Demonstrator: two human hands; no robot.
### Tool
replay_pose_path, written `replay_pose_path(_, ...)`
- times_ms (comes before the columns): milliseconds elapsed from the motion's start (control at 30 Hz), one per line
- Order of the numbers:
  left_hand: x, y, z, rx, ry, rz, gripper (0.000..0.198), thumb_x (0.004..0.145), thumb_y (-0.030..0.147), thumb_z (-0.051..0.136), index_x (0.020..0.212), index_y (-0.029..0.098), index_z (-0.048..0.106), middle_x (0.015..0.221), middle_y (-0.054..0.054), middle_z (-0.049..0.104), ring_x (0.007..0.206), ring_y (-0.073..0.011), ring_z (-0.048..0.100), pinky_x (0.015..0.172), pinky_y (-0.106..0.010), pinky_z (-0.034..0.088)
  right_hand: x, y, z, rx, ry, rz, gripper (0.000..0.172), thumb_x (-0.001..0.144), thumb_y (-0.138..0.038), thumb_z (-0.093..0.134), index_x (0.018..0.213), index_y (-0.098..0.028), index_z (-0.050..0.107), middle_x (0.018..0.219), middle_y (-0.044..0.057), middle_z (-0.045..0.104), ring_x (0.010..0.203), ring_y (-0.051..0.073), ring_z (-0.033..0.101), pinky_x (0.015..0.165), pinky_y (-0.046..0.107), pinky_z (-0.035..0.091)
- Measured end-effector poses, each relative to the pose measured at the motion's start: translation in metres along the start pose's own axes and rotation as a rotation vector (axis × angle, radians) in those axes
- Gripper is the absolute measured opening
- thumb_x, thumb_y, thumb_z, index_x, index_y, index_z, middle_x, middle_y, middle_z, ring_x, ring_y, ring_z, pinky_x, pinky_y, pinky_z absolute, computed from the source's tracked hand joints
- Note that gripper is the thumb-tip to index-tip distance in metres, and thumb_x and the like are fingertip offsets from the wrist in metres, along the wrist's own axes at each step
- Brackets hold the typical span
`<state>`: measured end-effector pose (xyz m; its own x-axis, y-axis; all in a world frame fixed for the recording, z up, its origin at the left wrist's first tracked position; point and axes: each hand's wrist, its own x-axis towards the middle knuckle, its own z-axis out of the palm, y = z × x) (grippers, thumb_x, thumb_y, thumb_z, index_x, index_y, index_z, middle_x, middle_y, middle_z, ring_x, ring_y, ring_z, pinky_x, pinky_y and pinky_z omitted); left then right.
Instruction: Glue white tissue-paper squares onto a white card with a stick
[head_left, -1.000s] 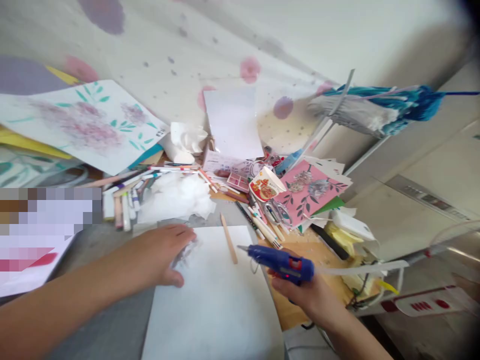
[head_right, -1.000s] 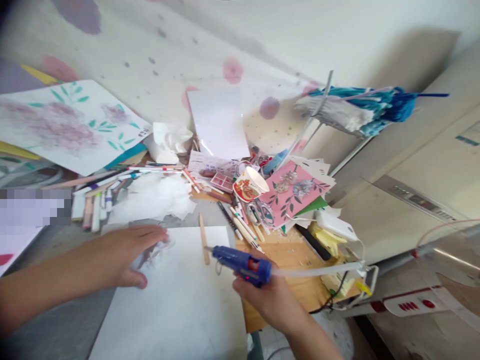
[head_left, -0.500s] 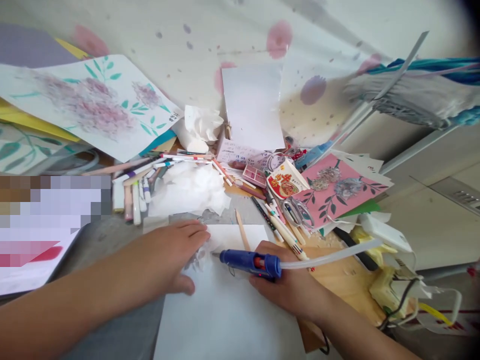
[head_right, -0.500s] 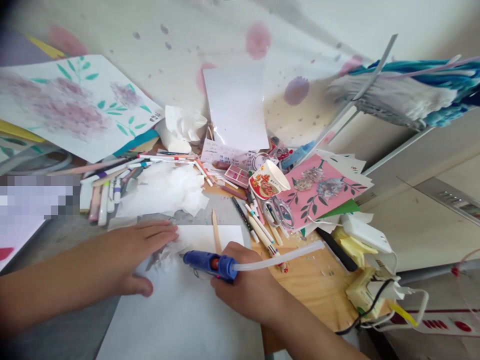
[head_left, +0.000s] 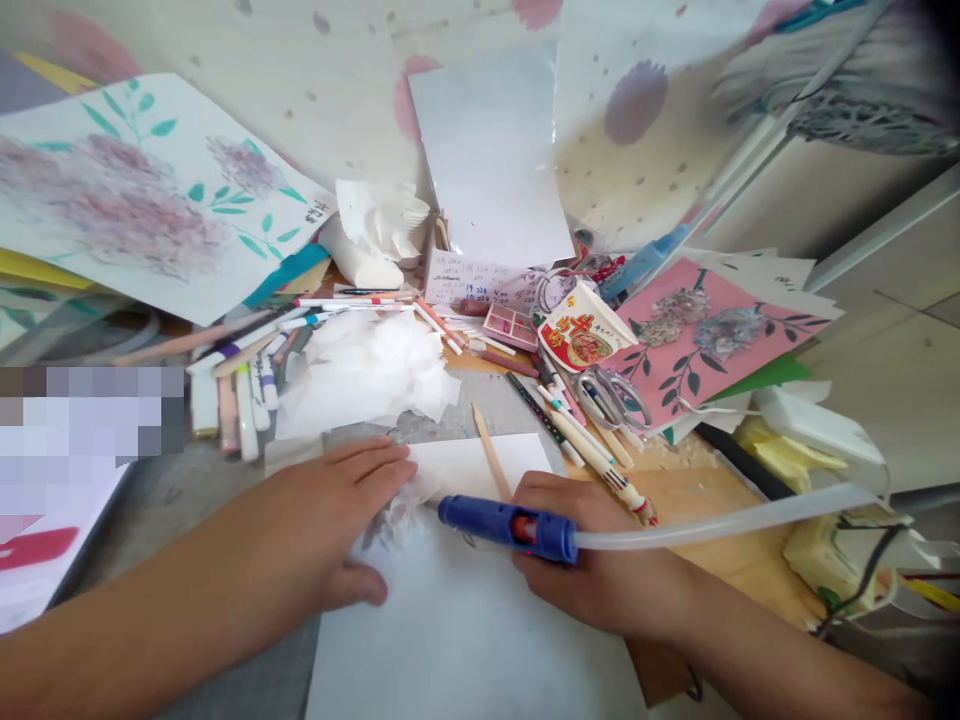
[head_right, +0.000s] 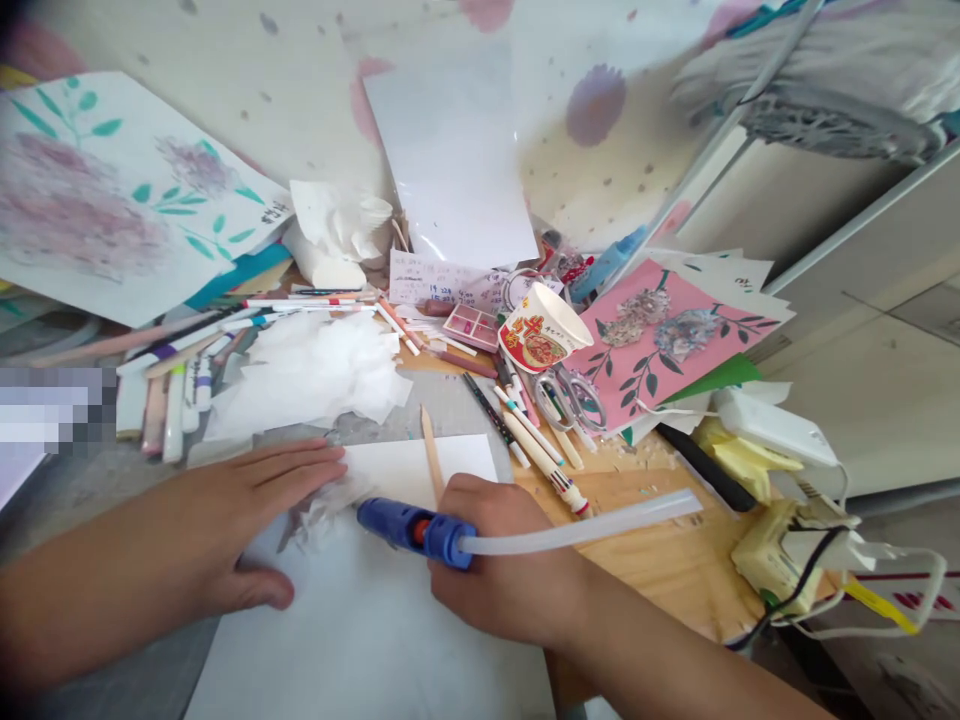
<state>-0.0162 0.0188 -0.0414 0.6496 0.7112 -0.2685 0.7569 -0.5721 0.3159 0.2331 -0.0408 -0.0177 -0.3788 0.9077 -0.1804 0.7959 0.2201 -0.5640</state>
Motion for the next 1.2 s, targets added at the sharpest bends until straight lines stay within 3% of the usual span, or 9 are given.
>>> replay_pose_path(167, 0.001, 0.002, -0.003, 0.065, -0.025, 0.002, 0.087, 0.065, 0.033, 0.080, 0.142, 0.011, 0.046, 0.150, -0.017, 0.041, 0.138, -0.0359, 0.038, 0.113, -0.050, 0.034, -0.001, 0.003, 0.002, -0.076, 0.004, 0.040, 0.022, 0.065, -0.005, 0.054, 0.061, -0.020, 0.038, 0.067, -0.002, 0.047, 0.058, 0.011, 0.049, 0.055, 0.024, 0.031)
replay_pose_path(367, -0.002, 0.000, -0.001, 0.119, -0.030, 0.010, 0.088, 0.067, 0.038, 0.079, 0.144, 0.013, 0.044, 0.151, -0.015, 0.040, 0.139, -0.0336, 0.038, 0.113, -0.048, 0.034, -0.005, 0.005, -0.001, 0.021, -0.020, 0.014, 0.017, 0.069, -0.006, 0.053, 0.065, -0.020, 0.044, 0.073, -0.001, 0.054, 0.063, 0.012, 0.052, 0.058, 0.023, 0.034)
replay_pose_path(533, -0.002, 0.001, -0.001, 0.124, -0.045, 0.006, 0.088, 0.068, 0.040, 0.079, 0.144, 0.013, 0.044, 0.152, -0.014, 0.039, 0.139, -0.0330, 0.037, 0.113, -0.048, 0.035, -0.005, 0.008, 0.004, -0.067, 0.043, 0.056, 0.020, 0.065, -0.005, 0.052, 0.062, -0.020, 0.040, 0.065, -0.003, 0.047, 0.056, 0.010, 0.047, 0.054, 0.024, 0.030)
replay_pose_path(733, -0.002, 0.000, 0.000, 0.122, -0.026, 0.004, 0.088, 0.067, 0.040, 0.079, 0.144, 0.014, 0.044, 0.151, -0.014, 0.040, 0.139, -0.0324, 0.038, 0.113, -0.047, 0.035, -0.006, 0.005, 0.002, 0.020, 0.008, 0.067, 0.014, 0.070, -0.008, 0.052, 0.065, -0.019, 0.046, 0.071, -0.002, 0.053, 0.061, 0.011, 0.052, 0.057, 0.022, 0.035)
replay_pose_path(867, -0.003, -0.002, 0.002, 0.123, -0.010, 0.021, 0.087, 0.067, 0.039, 0.079, 0.143, 0.015, 0.045, 0.151, -0.014, 0.041, 0.138, -0.0318, 0.039, 0.113, -0.046, 0.036, -0.008, 0.007, 0.007, -0.062, 0.064, 0.088, 0.017, 0.068, -0.007, 0.051, 0.062, -0.020, 0.042, 0.066, -0.003, 0.047, 0.058, 0.011, 0.048, 0.055, 0.024, 0.033)
replay_pose_path(1200, -0.003, -0.001, 0.001, 0.104, 0.006, 0.016, 0.087, 0.066, 0.036, 0.081, 0.142, 0.014, 0.046, 0.150, -0.015, 0.041, 0.138, -0.0332, 0.040, 0.112, -0.048, 0.036, -0.005, 0.001, 0.012, -0.009, 0.008, 0.035, 0.014, 0.064, -0.008, 0.054, 0.062, -0.019, 0.046, 0.070, -0.002, 0.053, 0.060, 0.011, 0.052, 0.056, 0.023, 0.034)
